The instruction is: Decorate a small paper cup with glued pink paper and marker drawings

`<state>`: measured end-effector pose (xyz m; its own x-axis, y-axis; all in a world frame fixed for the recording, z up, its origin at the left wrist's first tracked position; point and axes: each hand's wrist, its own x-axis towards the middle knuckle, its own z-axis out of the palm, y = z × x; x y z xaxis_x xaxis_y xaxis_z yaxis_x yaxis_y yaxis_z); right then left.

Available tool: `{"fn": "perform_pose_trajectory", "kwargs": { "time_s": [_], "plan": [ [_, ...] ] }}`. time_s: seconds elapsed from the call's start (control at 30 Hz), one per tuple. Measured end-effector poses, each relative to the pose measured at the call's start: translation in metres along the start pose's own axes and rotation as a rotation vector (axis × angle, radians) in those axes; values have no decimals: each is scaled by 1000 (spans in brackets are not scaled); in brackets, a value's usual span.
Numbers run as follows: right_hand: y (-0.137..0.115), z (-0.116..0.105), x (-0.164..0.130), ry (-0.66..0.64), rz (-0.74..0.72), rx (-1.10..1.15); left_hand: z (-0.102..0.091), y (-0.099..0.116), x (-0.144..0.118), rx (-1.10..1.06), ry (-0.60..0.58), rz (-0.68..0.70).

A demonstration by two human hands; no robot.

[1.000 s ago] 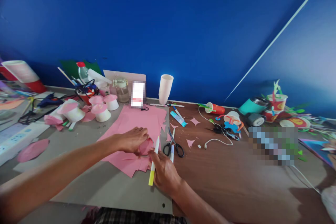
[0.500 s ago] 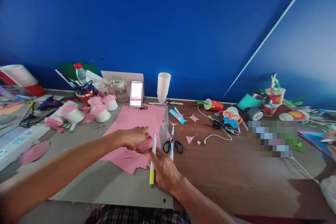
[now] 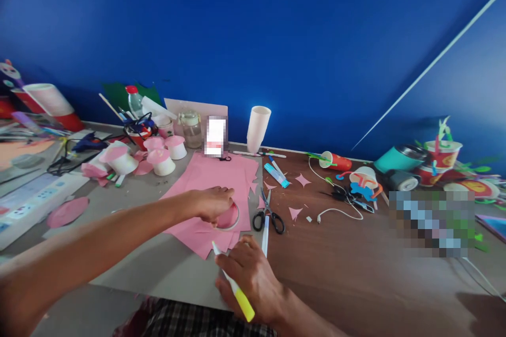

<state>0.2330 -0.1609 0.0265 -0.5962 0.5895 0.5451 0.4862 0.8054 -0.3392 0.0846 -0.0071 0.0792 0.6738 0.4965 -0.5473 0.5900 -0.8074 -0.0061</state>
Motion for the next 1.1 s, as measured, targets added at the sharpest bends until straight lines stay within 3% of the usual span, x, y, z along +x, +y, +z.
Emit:
{"fn": "perform_pose_trajectory", "kwargs": {
  "time_s": [0.2, 0.57, 0.93, 1.1],
  "plan": [
    [6, 26, 20, -14, -47, -211, 2, 3, 1, 4, 33, -24],
    [13, 37, 25, -77, 35, -286, 6, 1, 1, -12, 91, 6],
    [6, 8, 7, -65, 56, -279, 0, 3, 0, 16, 58, -1],
    [-1, -9, 10, -31, 30, -143, -3, 6, -2, 24, 56, 2]
  ]
}}
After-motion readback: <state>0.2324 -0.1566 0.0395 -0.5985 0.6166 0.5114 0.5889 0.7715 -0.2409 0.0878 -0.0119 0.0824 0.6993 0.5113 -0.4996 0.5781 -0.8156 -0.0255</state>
